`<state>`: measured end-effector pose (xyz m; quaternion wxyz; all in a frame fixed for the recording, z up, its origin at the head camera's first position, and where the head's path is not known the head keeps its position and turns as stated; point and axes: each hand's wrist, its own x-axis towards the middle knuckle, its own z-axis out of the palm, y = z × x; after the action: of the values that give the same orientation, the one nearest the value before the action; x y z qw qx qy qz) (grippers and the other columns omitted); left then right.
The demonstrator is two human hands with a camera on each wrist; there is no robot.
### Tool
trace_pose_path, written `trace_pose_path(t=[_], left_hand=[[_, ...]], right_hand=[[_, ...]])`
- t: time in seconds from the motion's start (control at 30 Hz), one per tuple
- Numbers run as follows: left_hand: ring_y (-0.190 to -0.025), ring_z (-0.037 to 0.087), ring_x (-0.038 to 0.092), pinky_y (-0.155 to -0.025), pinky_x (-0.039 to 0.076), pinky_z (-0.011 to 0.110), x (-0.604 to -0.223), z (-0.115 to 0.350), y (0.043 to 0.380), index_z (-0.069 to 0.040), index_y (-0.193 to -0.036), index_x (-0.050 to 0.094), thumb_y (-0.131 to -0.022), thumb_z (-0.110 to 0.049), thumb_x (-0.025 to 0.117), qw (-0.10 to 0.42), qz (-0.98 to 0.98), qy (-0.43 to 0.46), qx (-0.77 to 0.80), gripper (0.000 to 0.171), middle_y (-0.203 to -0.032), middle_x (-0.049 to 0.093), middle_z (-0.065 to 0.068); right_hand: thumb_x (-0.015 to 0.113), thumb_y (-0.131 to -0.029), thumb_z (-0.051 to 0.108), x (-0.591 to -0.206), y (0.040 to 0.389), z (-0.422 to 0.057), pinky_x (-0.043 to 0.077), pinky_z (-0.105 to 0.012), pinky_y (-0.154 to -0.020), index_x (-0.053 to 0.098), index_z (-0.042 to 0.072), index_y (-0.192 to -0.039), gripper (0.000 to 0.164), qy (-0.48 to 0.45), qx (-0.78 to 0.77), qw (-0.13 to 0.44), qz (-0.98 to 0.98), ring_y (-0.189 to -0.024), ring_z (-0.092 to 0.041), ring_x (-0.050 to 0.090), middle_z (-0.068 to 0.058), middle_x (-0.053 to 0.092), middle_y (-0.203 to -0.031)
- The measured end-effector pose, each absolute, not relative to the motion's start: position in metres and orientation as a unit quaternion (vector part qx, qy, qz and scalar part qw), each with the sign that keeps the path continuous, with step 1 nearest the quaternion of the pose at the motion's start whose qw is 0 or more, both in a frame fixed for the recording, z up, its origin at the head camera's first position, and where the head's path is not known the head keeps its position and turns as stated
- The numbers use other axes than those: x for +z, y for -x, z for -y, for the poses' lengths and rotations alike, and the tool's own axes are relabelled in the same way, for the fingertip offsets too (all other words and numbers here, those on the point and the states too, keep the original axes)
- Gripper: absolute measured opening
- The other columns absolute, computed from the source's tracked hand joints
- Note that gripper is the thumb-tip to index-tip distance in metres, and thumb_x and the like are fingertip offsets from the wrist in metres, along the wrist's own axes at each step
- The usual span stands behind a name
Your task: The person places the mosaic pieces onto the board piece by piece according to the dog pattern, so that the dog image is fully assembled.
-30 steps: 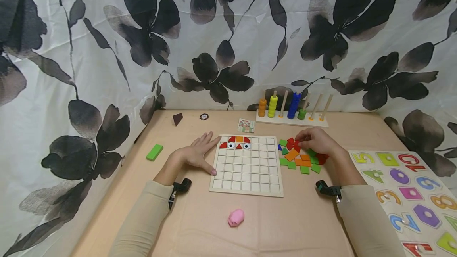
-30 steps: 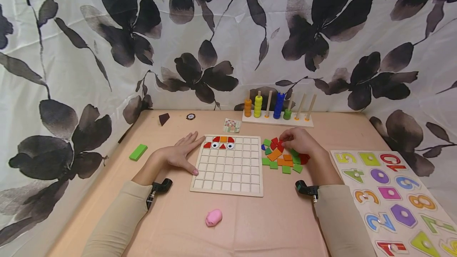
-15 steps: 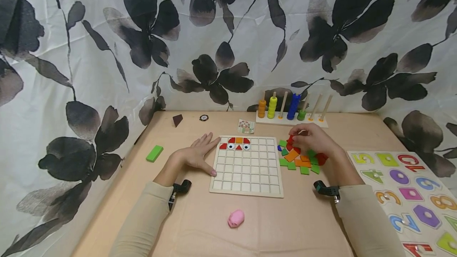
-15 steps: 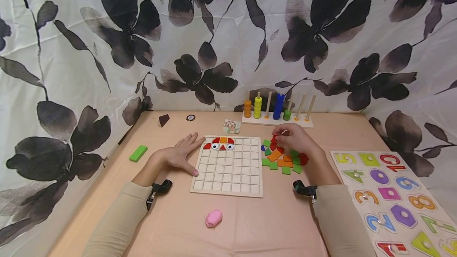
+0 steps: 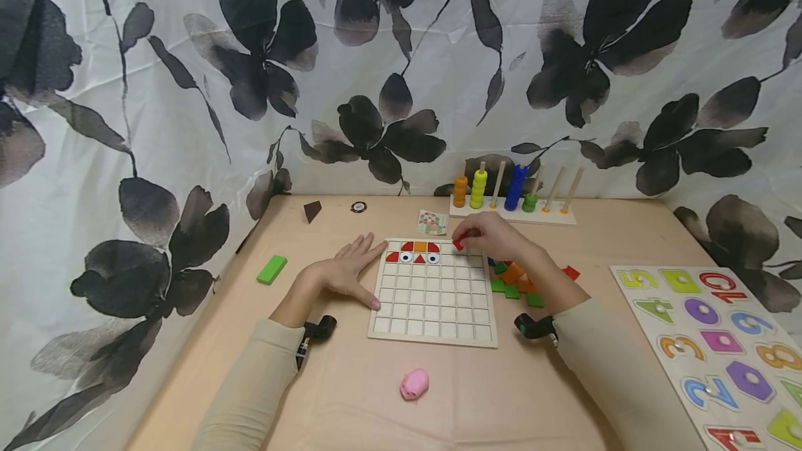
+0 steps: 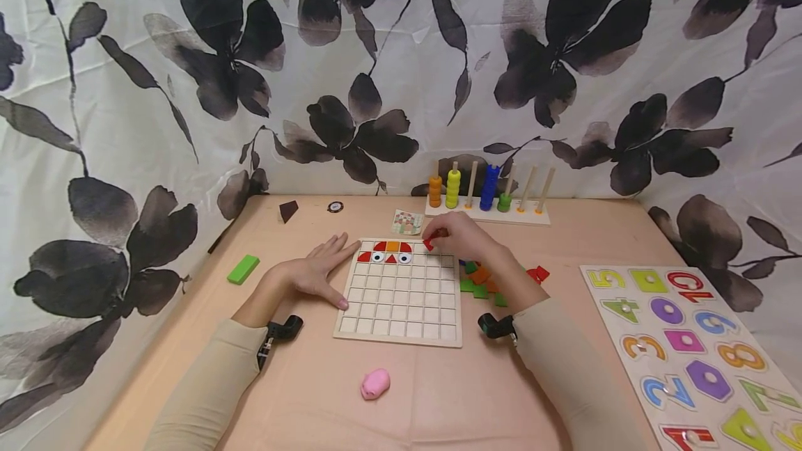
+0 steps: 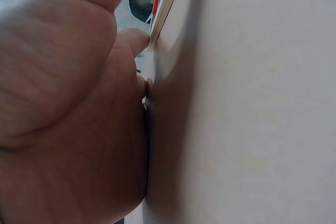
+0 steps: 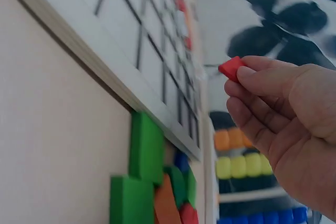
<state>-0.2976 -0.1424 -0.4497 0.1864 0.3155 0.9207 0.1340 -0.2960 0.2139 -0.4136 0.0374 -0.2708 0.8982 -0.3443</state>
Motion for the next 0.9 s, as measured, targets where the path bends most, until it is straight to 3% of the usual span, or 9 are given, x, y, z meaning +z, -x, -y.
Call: trace_pose_path(t=[0.2, 0.47, 0.9], left_hand=[[-0.146, 0.030, -0.012, -0.117, -0.001, 0.050, -0.450, 0.142, 0.297, -0.026, -0.156, 0.004, -0.056, -0.078, 0.072, 0.183, -0.920, -0.318, 0.135, 0.131, -0.160, -0.012, 0.013], [-0.146, 0.032, -0.012, -0.117, -0.001, 0.051, -0.449, 0.143, 0.296, -0.025, -0.156, 0.005, -0.058, -0.076, 0.073, 0.183, -0.921, -0.319, 0.133, 0.130, -0.160, -0.011, 0.014], [-0.146, 0.033, -0.011, -0.117, 0.001, 0.052, -0.449, 0.143, 0.297, -0.025, -0.156, 0.004, -0.057, -0.076, 0.073, 0.182, -0.920, -0.321, 0.131, 0.131, -0.160, -0.011, 0.014]], right_hand=[[0.065, -0.089, -0.001, -0.421, 0.302, -0.191, 0.052, -0.031, -0.080, 0.076, 0.009, -0.098, 0.017, 0.317, -0.289, 0.064, -0.901, -0.087, -0.015, 0.059, 0.000, 0.069, -0.098], [0.070, -0.085, 0.001, -0.425, 0.303, -0.179, 0.050, -0.027, -0.069, 0.071, 0.009, -0.090, 0.010, 0.312, -0.274, 0.077, -0.906, -0.074, -0.012, 0.056, -0.001, 0.067, -0.082], [0.068, -0.089, 0.008, -0.432, 0.300, -0.178, 0.050, -0.027, -0.074, 0.074, 0.013, -0.093, 0.009, 0.261, -0.256, 0.083, -0.927, -0.078, -0.015, 0.056, 0.003, 0.068, -0.087]])
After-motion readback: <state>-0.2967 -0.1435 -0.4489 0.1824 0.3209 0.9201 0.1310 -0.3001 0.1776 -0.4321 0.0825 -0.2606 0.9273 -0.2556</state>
